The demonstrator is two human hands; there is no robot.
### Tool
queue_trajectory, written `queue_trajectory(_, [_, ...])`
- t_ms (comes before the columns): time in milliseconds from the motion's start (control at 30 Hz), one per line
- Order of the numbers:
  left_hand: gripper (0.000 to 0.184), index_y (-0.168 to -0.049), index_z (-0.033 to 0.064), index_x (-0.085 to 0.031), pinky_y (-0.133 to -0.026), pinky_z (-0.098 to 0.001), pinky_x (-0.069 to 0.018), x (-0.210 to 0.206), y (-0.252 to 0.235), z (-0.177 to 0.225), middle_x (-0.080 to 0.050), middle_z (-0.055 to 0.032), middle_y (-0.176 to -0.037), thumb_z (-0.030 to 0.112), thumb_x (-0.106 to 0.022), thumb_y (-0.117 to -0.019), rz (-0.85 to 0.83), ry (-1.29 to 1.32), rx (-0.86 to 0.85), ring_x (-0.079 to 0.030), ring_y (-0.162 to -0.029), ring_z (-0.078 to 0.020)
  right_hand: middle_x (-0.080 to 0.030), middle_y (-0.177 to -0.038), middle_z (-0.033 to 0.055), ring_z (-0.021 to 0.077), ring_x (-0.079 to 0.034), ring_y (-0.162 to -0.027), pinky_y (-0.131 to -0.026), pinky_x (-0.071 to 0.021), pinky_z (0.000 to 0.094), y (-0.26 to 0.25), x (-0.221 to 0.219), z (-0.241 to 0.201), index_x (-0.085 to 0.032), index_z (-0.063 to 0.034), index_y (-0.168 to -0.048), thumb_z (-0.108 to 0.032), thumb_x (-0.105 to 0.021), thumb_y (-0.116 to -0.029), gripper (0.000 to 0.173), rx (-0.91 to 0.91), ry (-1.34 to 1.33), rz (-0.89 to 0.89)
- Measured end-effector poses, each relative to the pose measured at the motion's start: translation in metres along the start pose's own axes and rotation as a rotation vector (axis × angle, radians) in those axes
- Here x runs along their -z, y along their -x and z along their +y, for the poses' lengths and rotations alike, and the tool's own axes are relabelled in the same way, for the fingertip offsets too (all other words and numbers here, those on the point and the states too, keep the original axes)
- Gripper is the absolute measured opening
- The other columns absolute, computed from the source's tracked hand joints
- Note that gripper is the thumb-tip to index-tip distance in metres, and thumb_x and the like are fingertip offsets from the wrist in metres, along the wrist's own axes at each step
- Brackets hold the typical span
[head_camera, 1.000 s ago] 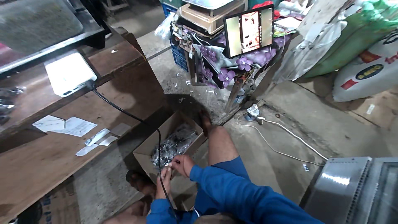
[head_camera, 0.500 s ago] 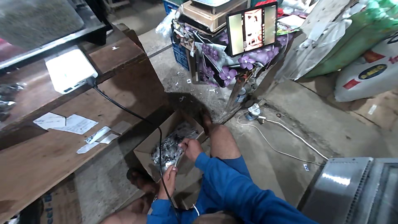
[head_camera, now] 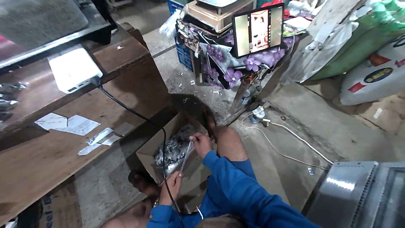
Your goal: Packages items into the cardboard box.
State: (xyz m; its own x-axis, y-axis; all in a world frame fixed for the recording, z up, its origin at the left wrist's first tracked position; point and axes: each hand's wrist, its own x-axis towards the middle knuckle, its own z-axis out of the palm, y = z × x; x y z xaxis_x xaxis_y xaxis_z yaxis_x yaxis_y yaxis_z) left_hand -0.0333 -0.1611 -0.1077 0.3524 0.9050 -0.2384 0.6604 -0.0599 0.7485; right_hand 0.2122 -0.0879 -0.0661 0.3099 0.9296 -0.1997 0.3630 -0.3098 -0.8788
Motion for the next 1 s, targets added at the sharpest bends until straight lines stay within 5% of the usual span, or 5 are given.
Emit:
queue_trajectory(133, [0.023, -0.099, 0.0106, -0.081, -0.096, -0.0535, -0.0533, -0.007, -0.006, -0.027, -0.077, -0.01, -0.099, 0.023, -0.061, -0.0981, 0.237, -0.3, -0.113, -0.071, -0.102, -0.0306, -0.071, -0.095, 0.0105, 0.018, -0.069, -0.079, -0.075, -0.0596, 0.0377, 0.024, -0.02, -0.012, -0.069, -0.0019, -0.114, -0.03, -0.064, -0.1022, 0.031, -0.103, -0.338, -0.265])
queue_trajectory(200, [0.023, -0.104, 0.0095, -0.08, -0.101, -0.0552, -0.0513, -0.002, -0.008, -0.03, -0.076, -0.013, -0.107, 0.027, -0.065, -0.1002, 0.287, -0.234, 0.08, -0.068, -0.11, -0.0328, -0.072, -0.094, 0.0107, 0.0181, -0.07, -0.076, -0.071, -0.0605, 0.0368, 0.05, -0.034, -0.02, -0.068, -0.0002, -0.115, -0.025, -0.063, -0.1031, 0.028, -0.089, -0.434, -0.519])
queue_trajectory(400, [0.043, -0.137, 0.0021, -0.057, -0.095, -0.0397, -0.0539, 0.02, -0.012, -0.019, -0.066, -0.0104, -0.126, 0.027, -0.033, -0.1125, 0.417, 0.937, 0.308, -0.065, -0.108, -0.0192, -0.072, -0.097, 0.0105, 0.0147, -0.069, -0.076, -0.07, -0.06, 0.0336, 0.113, -0.087, 0.005, -0.067, 0.0016, -0.122, -0.016, -0.062, -0.1032, 0.026, -0.143, -0.44, -1.125])
queue_trajectory(600, [0.044, -0.129, -0.0036, -0.057, -0.1, -0.0451, -0.0536, 0.019, 0.003, -0.008, -0.061, -0.0194, -0.139, 0.022, -0.026, -0.1109, 0.242, 1.554, 0.281, -0.062, -0.124, -0.0302, -0.068, -0.092, 0.0084, 0.0142, -0.064, -0.071, -0.067, -0.0564, 0.0324, 0.084, -0.101, 0.028, -0.061, 0.0011, -0.126, -0.014, -0.06, -0.1026, 0.028, -0.447, -0.394, -0.849])
queue_trajectory(1000, [0.021, -0.113, -0.0043, -0.072, -0.087, -0.0388, -0.0594, -0.01, -0.009, -0.02, -0.074, -0.0156, -0.104, 0.009, -0.06, -0.1018, 0.349, 0.874, 0.308, -0.071, -0.093, -0.0229, -0.073, -0.103, 0.0128, 0.0176, -0.071, -0.077, -0.07, -0.0602, 0.0334, 0.065, -0.076, 0.018, -0.062, 0.0006, -0.125, -0.015, -0.067, -0.1005, 0.03, -0.358, -0.378, -0.651])
